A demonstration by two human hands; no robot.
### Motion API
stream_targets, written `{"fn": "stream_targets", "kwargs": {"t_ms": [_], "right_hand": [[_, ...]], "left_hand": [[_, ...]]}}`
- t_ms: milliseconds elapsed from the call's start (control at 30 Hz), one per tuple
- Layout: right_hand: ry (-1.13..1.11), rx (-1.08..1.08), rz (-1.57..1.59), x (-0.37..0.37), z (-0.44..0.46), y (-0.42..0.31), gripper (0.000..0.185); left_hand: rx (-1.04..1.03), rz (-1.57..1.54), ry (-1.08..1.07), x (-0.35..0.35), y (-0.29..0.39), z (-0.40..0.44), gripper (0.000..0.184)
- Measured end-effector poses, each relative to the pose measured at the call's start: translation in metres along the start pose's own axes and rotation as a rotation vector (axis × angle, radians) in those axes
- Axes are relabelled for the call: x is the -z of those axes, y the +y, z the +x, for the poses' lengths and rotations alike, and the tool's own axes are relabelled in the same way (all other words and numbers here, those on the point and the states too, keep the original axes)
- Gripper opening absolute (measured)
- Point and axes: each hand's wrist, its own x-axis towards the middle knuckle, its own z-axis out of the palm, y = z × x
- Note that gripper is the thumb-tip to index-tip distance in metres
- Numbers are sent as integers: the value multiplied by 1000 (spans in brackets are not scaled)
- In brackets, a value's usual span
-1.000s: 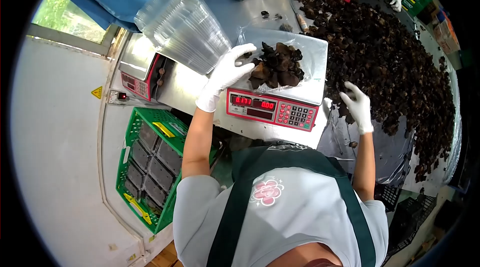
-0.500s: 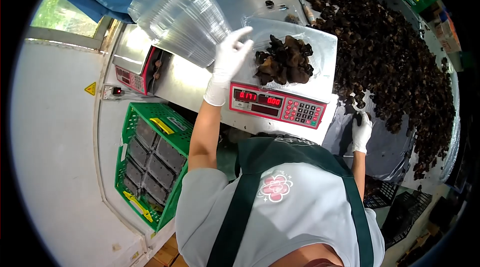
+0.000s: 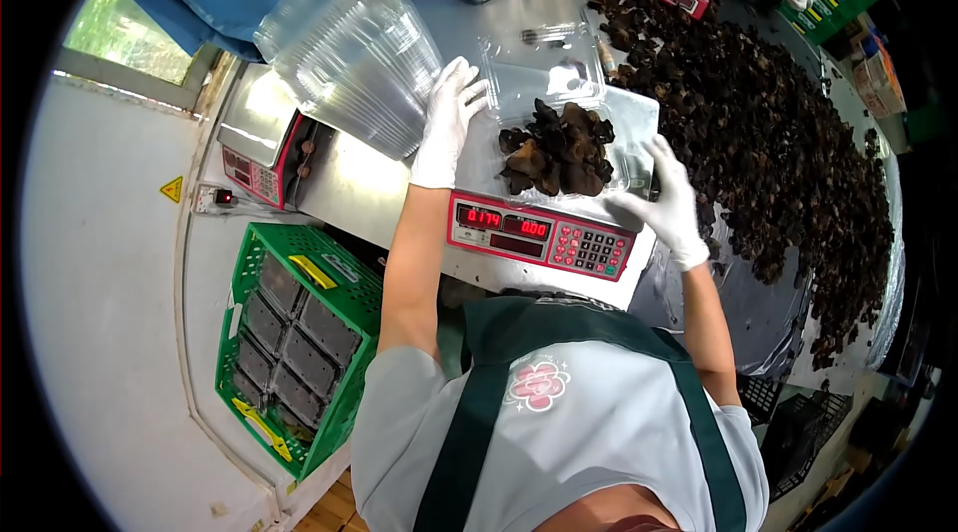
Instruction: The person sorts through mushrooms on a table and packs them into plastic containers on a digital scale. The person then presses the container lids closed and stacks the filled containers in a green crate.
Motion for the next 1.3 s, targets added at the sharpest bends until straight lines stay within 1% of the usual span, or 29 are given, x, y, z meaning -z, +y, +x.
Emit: {"fn": "stream_targets", "kwargs": {"t_ms": [33, 67, 100, 133, 167, 233, 267, 300, 367, 400, 433, 500, 533, 567, 633, 667, 700, 767, 833, 900, 933, 1000, 1033, 1100, 1133, 1167, 1233, 1267, 1300], "right_hand": [[-22, 41, -6, -10, 5, -9, 84], [-38, 47, -48, -19, 13, -16, 90], [4, 81, -115, -29, 20, -17, 88], [18, 24, -90, -37, 27, -17, 87], [30, -34, -63, -44, 32, -16, 85], [40, -76, -10, -50, 35, -14, 82], [39, -51, -2, -48, 35, -13, 81], [37, -27, 5, -44, 33, -11, 80], [-23, -104, 115, -31, 28, -9, 78], [12, -137, 264, -31, 26, 3, 74], [13, -260, 363, -24, 22, 1, 62], [-12, -342, 640, -16, 23, 14, 46], [-56, -362, 834, -10, 23, 18, 40], [-70, -381, 938, -8, 25, 18, 40], [-207, -434, 821, -7, 26, 19, 41], [-214, -398, 704, -9, 24, 13, 39], [-221, -423, 619, -11, 21, 10, 37], [-226, -451, 579, -6, 20, 2, 33], [-277, -466, 596, -7, 20, 6, 31], [-325, -481, 615, -9, 18, 10, 28], [-361, -509, 699, -9, 17, 11, 24], [-424, -583, 804, -8, 15, 13, 15], [-423, -579, 804, -9, 11, 15, 15], [-396, -458, 791, -10, 0, 12, 13], [-396, -488, 795, -8, -4, 7, 11], [-364, -471, 826, -6, -8, 0, 9], [-287, -358, 822, -17, -20, 6, 3], [-295, -355, 823, -18, -25, 8, 3], [-249, -265, 773, -17, -30, 7, 6]], "left_hand": [[-16, -74, -22, 0, 1, -1, 63], [-18, -74, -20, 1, 2, -3, 63], [-52, -31, -92, 0, 4, -7, 62], [-86, 13, -162, 0, 6, -12, 61], [-86, 15, -157, -1, 8, -18, 61], [-167, 179, -162, -5, 10, -29, 57], [-233, 265, -170, -2, 8, -32, 56], [-231, 265, -169, 0, 7, -38, 56], [-327, 395, -270, 6, 7, -52, 56], [-324, 394, -275, 7, 5, -60, 56], [-425, 515, -275, 9, 1, -69, 53], [-628, 760, -271, 13, -6, -89, 47], [-626, 861, -247, 13, -9, -100, 43], [-616, 957, -247, 14, -16, -109, 32], [-552, 880, -136, 14, -36, -121, 30], [-596, 943, -78, 13, -44, -127, 37], [-596, 942, -77, 10, -51, -132, 37], [-128, 488, 66, 7, -63, -138, 47], [-99, 512, 57, 3, -60, -138, 44], [243, 249, -6, -2, -52, -141, 32], [167, 238, 0, -2, -54, -141, 22], [135, 222, 10, -3, -59, -143, 20], [105, 205, 19, -2, -60, -144, 18], [62, 240, 10, 1, -65, -149, 17], [24, 278, -3, 3, -67, -152, 16], [21, 279, 1, 6, -68, -153, 16], [-48, 336, -14, 11, -75, -158, 18], [-56, 406, -10, 21, -81, -156, 28], [-57, 405, -2, 28, -81, -157, 28]]}}
